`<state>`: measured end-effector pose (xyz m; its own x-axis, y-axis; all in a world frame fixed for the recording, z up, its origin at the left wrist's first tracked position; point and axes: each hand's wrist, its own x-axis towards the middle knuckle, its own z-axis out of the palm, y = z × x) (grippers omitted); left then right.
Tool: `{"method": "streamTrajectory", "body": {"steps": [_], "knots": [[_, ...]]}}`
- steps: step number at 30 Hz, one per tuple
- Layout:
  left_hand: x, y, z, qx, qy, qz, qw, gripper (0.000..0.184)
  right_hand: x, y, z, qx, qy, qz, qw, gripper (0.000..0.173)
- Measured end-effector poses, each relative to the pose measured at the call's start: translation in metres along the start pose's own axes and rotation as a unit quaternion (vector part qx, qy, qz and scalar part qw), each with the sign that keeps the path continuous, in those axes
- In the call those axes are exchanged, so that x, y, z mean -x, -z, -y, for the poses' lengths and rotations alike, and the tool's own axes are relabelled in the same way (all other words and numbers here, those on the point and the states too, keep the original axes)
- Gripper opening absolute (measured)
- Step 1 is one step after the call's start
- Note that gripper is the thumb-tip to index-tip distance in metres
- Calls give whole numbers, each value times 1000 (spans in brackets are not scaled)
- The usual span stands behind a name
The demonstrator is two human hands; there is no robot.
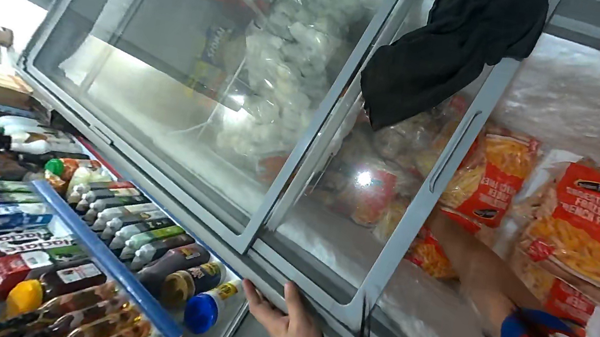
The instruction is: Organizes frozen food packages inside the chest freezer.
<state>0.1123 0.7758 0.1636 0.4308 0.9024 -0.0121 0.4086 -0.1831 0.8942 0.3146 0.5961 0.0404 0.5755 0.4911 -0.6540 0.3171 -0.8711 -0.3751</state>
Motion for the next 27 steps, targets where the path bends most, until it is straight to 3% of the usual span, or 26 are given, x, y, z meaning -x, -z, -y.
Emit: {"method": "streamTrajectory", "body": {"steps": [1,3,5,8,13,21,27], "knots": [[0,0,-1,0,2,0,1000,75,4,16,9,-18,-56,78,995,48],[1,0,-1,2,7,0,1000,75,-23,-37,-13,-120,-84,-5,989,45],[1,1,0,2,6,1,1000,75,-39,-88,-38,-140,-65,-67,986,42],[1,1,3,2,0,0,1000,75,-13,-98,-49,-143,-20,-32,989,38],[1,4,6,7,-13,9,1000,74,66,-70,-38,-82,33,66,994,32],[1,3,5,3,-22,14,1000,73,182,19,-44,-23,189,19,981,22],[-1,1,7,7,-18,18,1000,74,268,76,-47,26,237,58,969,17]]}}
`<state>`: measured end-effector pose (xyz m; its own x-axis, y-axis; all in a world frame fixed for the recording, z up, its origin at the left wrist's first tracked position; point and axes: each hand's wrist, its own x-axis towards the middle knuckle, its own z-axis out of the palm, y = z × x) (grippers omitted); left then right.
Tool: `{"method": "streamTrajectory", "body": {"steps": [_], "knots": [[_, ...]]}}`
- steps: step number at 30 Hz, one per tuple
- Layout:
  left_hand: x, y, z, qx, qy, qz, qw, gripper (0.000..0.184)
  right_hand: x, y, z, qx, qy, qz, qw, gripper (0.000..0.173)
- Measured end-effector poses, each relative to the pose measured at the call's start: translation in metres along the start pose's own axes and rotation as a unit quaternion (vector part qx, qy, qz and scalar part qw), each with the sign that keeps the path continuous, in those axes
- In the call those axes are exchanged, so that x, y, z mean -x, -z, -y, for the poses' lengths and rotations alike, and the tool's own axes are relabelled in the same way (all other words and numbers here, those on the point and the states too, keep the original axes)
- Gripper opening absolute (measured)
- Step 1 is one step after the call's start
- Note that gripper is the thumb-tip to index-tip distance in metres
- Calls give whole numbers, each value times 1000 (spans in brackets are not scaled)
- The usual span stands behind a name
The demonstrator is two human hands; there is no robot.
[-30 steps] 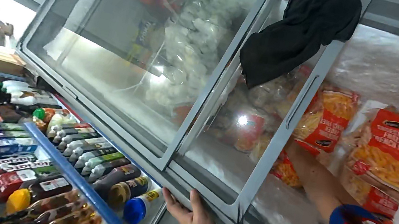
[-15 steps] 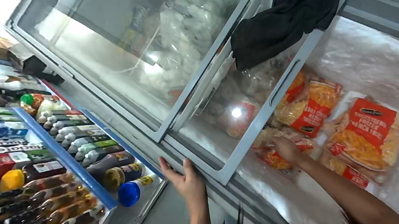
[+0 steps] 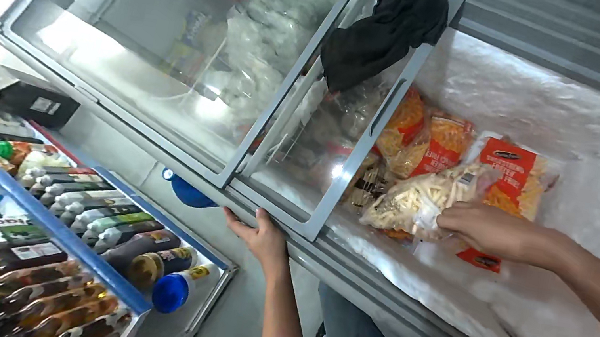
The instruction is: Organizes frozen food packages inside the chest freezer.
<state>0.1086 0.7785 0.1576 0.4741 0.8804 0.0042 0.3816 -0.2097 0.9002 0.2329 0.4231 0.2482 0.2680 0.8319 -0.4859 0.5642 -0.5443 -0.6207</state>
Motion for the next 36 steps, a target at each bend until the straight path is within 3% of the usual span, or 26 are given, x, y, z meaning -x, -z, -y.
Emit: {"method": "streamTrajectory", "body": {"steps": [5,7,9,11,13,16,20,24,27,30,34,36], "knots": [[0,0,-3,7,2,1,1000,75,50,4,-1,-38,2,51,998,12],[0,1,-3,11,3,0,1000,75,53,-4,-22,-78,-34,128,988,14],[0,1,-3,11,4,0,1000,75,42,-17,-56,-113,-124,214,962,25],[0,0,-2,13,2,-3,1000,75,22,-47,-101,-86,-225,238,941,26],[0,1,-3,15,3,-4,1000,74,-2,-72,-123,-17,-344,224,911,31],[1,-1,-6,12,10,-7,1000,75,-47,-71,-111,59,-480,167,859,57],[0,-1,-3,16,-1,-10,1000,75,-125,-56,-92,63,-395,92,912,37],[0,-1,-2,8,-2,-9,1000,75,-204,-96,-142,-19,-320,57,945,40],[0,-2,-2,13,4,-18,1000,75,-241,-143,-185,-68,-340,4,938,63],[0,-1,-2,5,7,-14,1000,75,-256,-167,-189,-130,-394,-35,909,79],[0,-1,-3,-5,7,-15,1000,75,-259,-171,-188,-141,-430,-42,891,52],[0,-1,-3,-3,5,-17,1000,75,-249,-164,-186,-145,-412,-18,899,48]]}}
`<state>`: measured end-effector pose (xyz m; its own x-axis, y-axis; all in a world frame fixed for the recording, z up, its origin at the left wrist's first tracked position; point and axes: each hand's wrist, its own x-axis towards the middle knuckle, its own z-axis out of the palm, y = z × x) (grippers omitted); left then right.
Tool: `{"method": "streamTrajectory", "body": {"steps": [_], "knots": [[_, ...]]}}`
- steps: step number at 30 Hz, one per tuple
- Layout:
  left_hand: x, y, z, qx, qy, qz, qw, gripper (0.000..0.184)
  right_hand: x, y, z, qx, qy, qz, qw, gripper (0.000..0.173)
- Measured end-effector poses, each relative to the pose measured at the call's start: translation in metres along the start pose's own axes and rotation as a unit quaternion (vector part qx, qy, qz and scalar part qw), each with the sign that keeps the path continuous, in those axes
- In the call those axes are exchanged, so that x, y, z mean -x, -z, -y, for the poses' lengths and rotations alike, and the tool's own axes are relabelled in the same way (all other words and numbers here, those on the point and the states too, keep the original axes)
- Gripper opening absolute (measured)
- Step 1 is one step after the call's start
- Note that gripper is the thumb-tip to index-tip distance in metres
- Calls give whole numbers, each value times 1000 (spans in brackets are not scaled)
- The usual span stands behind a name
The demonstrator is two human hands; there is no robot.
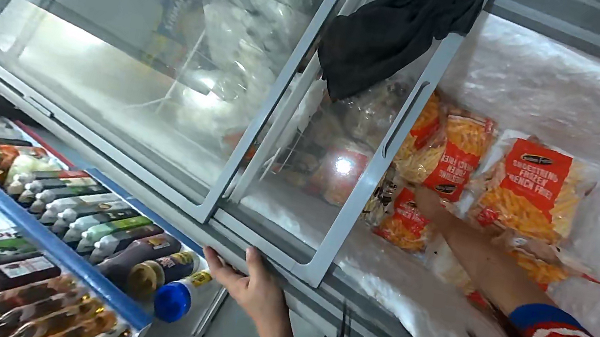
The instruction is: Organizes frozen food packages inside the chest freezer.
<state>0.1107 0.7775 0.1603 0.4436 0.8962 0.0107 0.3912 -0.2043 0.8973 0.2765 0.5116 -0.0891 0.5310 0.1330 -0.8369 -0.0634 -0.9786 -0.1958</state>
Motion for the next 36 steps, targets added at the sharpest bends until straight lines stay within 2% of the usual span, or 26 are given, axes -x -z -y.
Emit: {"method": "streamTrajectory", "body": {"steps": [2,7,11,14,17,21,24,27,30,33,36], "knots": [[0,0,2,3,-1,0,1000,76,14,8,-8,14,34,17,999,49],[0,1,2,12,-4,7,1000,74,57,14,-34,26,90,50,994,42],[1,0,3,14,-7,10,1000,75,139,37,-41,22,138,44,989,36],[2,1,0,10,-2,13,1000,74,204,67,-48,47,138,11,989,33],[3,0,-4,8,0,15,1000,74,255,106,-65,35,167,-89,981,32],[2,2,-3,0,-3,15,1000,74,292,146,-83,67,239,-263,932,24],[2,1,-5,1,-2,12,1000,73,313,187,-86,125,268,-319,901,14],[2,0,-4,7,-5,12,1000,73,299,239,-92,175,256,-322,895,16],[0,0,-3,7,-5,12,1000,74,235,279,-100,187,237,-357,884,18],[-1,0,0,9,-4,14,1000,75,163,272,-85,102,157,-386,904,28],[-2,-1,0,17,-3,8,1000,75,118,228,-31,30,158,-317,935,33]]}}
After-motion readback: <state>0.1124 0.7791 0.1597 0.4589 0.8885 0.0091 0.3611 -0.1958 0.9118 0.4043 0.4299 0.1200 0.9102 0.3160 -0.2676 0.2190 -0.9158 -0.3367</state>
